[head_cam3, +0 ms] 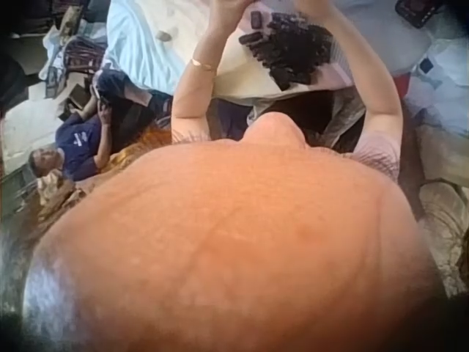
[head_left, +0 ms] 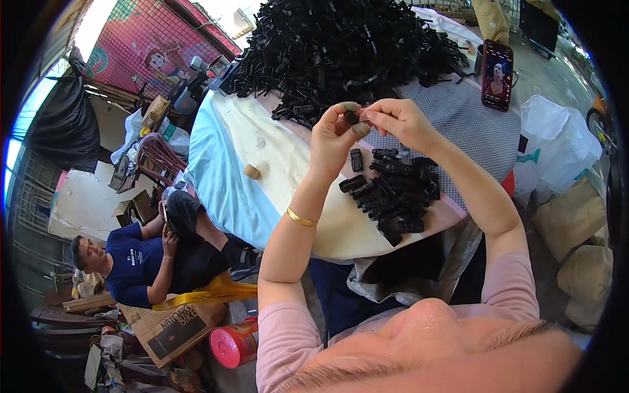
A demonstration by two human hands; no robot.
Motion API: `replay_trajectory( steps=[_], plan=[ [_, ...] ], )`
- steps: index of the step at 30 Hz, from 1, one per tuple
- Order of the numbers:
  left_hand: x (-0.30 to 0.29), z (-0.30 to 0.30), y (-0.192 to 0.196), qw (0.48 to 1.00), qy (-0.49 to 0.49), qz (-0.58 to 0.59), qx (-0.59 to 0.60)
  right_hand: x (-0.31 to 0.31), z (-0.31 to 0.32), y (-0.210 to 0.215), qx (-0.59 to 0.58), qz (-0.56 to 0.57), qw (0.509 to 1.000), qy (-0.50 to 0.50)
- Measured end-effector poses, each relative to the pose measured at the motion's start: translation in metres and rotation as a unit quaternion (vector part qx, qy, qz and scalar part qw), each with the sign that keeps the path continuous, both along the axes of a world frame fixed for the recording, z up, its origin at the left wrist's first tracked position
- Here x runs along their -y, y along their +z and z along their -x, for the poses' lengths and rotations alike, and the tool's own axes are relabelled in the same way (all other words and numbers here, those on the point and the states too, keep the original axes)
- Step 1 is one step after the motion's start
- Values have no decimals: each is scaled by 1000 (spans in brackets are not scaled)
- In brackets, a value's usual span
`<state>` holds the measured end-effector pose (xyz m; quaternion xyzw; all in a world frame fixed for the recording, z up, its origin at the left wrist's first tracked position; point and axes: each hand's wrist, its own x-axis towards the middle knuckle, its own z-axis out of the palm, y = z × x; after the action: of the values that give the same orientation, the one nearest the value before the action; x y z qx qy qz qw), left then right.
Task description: The recorder is assembling small black plastic parts at a table.
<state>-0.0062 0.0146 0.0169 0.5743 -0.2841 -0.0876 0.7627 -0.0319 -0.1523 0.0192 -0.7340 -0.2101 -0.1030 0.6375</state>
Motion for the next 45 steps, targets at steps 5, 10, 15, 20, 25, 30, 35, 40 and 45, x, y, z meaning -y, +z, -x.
replay_trajectory(
  steps=[5,10,15,20,25,30,35,40,45],
  plan=[
    [4,5,-3,992,66,-83,72,-1,3,3,-30,23,999,-4],
    [6,12,1,984,102,-112,93,-1,8,10,-43,11,999,7],
    [5,17,-3,942,183,-154,235,-7,13,9,-92,-35,995,6],
    [15,25,8,913,235,-201,266,-1,6,4,-47,-26,998,-17],
    [8,23,0,847,272,-305,340,-4,13,12,105,125,981,-107],
    [5,26,13,886,175,-297,310,9,7,8,45,74,995,-44],
    [-15,14,27,991,-127,-44,-10,31,3,18,-71,-78,993,50],
    [-11,9,9,965,-226,19,-131,30,5,16,-60,-80,988,119],
    [-8,11,7,950,-242,35,-194,28,3,14,-1,-24,991,133]
  ],
)
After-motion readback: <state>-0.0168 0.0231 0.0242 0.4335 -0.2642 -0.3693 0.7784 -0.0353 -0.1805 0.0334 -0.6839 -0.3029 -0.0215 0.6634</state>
